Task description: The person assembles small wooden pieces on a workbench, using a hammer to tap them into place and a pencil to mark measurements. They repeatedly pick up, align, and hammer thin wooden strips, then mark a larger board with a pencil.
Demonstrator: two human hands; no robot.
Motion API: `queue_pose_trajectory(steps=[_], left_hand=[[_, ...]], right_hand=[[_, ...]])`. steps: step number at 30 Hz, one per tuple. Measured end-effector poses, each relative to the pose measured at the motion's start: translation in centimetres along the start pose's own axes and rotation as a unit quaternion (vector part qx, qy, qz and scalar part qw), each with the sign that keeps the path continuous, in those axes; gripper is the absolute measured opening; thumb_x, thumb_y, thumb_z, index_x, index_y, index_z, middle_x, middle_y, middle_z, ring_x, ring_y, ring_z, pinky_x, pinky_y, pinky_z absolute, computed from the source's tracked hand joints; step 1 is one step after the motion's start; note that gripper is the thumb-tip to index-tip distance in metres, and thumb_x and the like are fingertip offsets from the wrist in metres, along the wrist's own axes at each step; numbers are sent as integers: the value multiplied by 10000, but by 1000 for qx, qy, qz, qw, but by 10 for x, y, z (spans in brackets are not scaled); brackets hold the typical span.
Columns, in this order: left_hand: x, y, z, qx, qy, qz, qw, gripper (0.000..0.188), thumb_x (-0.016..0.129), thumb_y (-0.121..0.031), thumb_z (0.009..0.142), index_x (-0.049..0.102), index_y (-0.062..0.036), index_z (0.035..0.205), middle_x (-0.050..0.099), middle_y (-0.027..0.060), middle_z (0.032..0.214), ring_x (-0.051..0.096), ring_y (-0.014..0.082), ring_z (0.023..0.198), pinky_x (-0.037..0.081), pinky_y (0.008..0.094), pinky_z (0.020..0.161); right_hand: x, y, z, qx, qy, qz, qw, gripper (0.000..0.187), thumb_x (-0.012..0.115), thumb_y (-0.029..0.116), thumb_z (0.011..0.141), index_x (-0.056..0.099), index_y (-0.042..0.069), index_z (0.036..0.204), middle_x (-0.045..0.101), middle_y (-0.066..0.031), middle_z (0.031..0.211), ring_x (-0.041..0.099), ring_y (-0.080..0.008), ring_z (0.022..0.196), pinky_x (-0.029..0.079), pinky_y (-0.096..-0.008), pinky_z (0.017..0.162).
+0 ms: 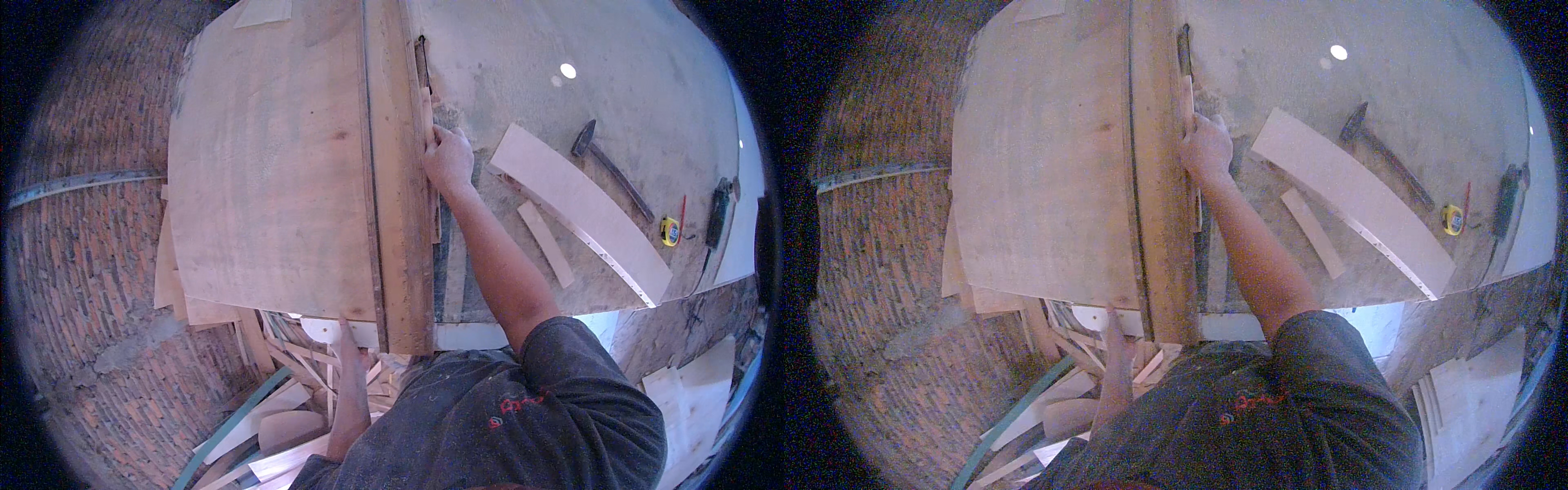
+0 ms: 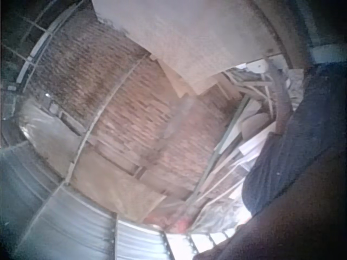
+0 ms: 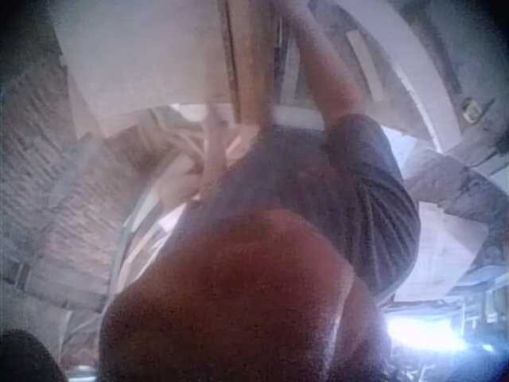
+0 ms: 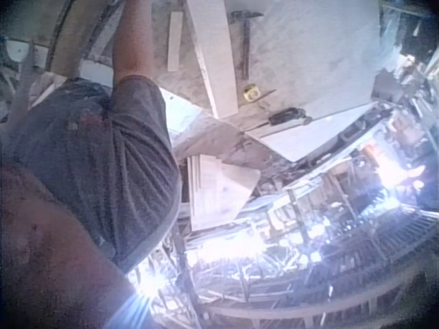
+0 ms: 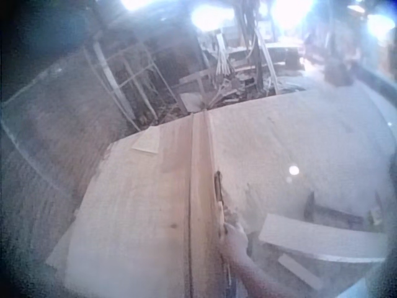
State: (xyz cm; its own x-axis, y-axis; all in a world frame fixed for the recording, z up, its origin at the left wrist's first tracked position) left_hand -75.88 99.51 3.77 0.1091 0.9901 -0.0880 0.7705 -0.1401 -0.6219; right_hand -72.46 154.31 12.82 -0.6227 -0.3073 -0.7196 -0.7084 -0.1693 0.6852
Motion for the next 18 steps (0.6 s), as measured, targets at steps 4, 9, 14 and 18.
queue_pose_trajectory(steps=[4, 9, 14, 18], left_hand=[[1, 0, -5, -21, -17, 13, 1000, 525, 556, -576, 1022, 605, -149, 1323, 698, 27, 1186, 701, 233, 1059, 617, 439, 910], [10, -2, -9, -14, 20, -1, 1000, 538, 547, -578, 1026, 584, -150, 1349, 694, 41, 1232, 699, 228, 1086, 614, 421, 923], [8, -1, -6, -18, 19, -18, 999, 525, 562, -558, 1026, 583, -139, 1342, 697, 51, 1225, 708, 224, 1063, 630, 399, 877], [9, -6, -12, -14, 19, -12, 1000, 624, 645, -478, 1010, 458, -102, 1472, 616, 86, 1361, 678, 224, 1142, 592, 403, 969]], right_hand=[[-4, 0, 0, 12, 3, 23, 1000, 306, 633, 212, 939, 750, 108, 1202, 669, -220, 1015, 665, -406, 978, 531, -502, 880], [-7, -1, 0, 22, 11, 43, 999, 314, 644, 193, 921, 758, 110, 1201, 671, -217, 999, 668, -400, 965, 531, -498, 874], [-5, -2, 4, -1, 16, 44, 999, 323, 641, 176, 921, 755, 114, 1216, 670, -216, 980, 667, -401, 959, 530, -497, 878], [-5, -1, 4, -18, 19, 35, 999, 326, 641, 182, 927, 752, 119, 1227, 672, -219, 994, 671, -401, 966, 530, -494, 882]])
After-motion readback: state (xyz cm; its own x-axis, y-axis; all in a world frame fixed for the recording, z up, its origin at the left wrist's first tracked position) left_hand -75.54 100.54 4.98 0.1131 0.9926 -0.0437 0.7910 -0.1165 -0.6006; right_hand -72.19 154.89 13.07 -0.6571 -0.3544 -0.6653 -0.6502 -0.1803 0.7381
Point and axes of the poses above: each hand's wrist, its own z-axis towards the middle knuckle, its own x-axis out of the palm, y = z × x, the point moved 7 cm from there along z, towards the middle knuckle
